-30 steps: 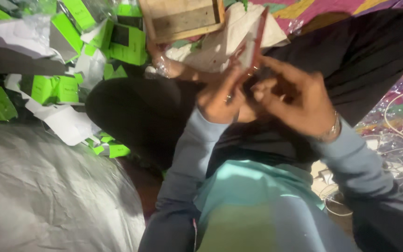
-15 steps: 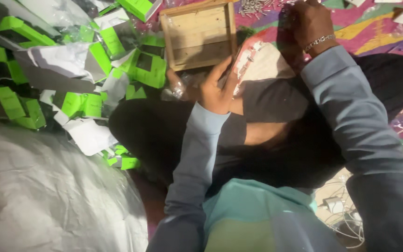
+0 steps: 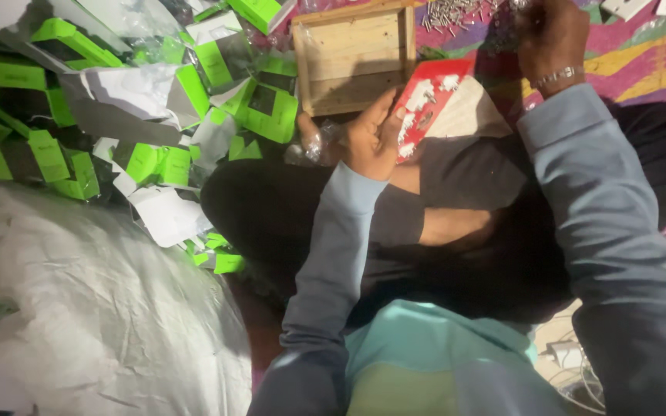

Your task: The person sits on the floor and assembles electrical components by inserting white plastic pieces into a red plastic frame, then securing them with screws using a screwdriver. The person also handles a green plastic frame and places the completed red frame aside.

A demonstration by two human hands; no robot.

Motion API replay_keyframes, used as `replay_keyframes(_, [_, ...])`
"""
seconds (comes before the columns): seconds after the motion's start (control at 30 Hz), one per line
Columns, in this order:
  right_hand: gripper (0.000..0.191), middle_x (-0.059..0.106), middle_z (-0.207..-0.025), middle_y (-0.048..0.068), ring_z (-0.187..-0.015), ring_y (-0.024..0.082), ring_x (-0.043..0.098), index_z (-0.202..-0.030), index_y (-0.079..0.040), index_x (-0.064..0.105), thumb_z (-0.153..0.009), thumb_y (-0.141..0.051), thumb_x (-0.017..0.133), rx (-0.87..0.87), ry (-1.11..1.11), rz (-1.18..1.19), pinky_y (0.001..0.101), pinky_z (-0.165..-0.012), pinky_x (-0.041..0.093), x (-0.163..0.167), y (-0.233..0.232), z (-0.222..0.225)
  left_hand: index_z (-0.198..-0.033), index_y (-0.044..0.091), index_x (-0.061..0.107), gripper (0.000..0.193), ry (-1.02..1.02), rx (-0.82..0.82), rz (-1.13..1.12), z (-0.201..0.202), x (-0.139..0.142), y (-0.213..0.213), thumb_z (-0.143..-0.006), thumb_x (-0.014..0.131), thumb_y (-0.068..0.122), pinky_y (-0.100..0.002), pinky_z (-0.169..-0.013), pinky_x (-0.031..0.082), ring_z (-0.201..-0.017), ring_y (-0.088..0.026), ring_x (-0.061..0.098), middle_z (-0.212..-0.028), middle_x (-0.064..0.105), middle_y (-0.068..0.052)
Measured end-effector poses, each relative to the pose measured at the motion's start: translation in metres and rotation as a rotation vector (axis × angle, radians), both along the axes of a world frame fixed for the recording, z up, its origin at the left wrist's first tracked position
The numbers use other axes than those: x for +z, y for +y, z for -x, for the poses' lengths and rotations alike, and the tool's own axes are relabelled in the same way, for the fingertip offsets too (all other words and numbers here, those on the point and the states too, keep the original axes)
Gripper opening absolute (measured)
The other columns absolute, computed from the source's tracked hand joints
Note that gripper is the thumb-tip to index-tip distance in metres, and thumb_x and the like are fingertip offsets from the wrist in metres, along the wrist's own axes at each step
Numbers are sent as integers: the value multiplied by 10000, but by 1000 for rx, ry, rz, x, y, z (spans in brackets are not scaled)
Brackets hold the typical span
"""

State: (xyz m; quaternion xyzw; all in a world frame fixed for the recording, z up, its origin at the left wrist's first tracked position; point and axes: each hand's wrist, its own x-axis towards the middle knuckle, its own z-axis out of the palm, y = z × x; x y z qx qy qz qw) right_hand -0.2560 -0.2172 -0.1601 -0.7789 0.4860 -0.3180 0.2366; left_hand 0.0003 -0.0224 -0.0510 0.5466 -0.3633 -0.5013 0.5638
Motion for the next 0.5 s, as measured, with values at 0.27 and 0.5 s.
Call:
replay_keyframes(0.27, [109,720,-956,146,-849,238,716,-998,40,652,-984,91,747,30,-122,-139,335,-752,545,9,28,-14,-1385,-115,548,367,61,79,32,8,-10,7,-1064,621,48,-308,-1079,515,-1219,-186,661,-1312,690,-198])
replay_keyframes(0.5, [112,723,-961,146,-831,231,714,-992,39,659,-999,72,765,42,-131,-159,318,-741,551,9,30,-14,-1387,-121,569,370,-19,47,2,9,10,7,-1060,620,44,-292,-1050,533,-1212,-182,668,-1306,707,-203])
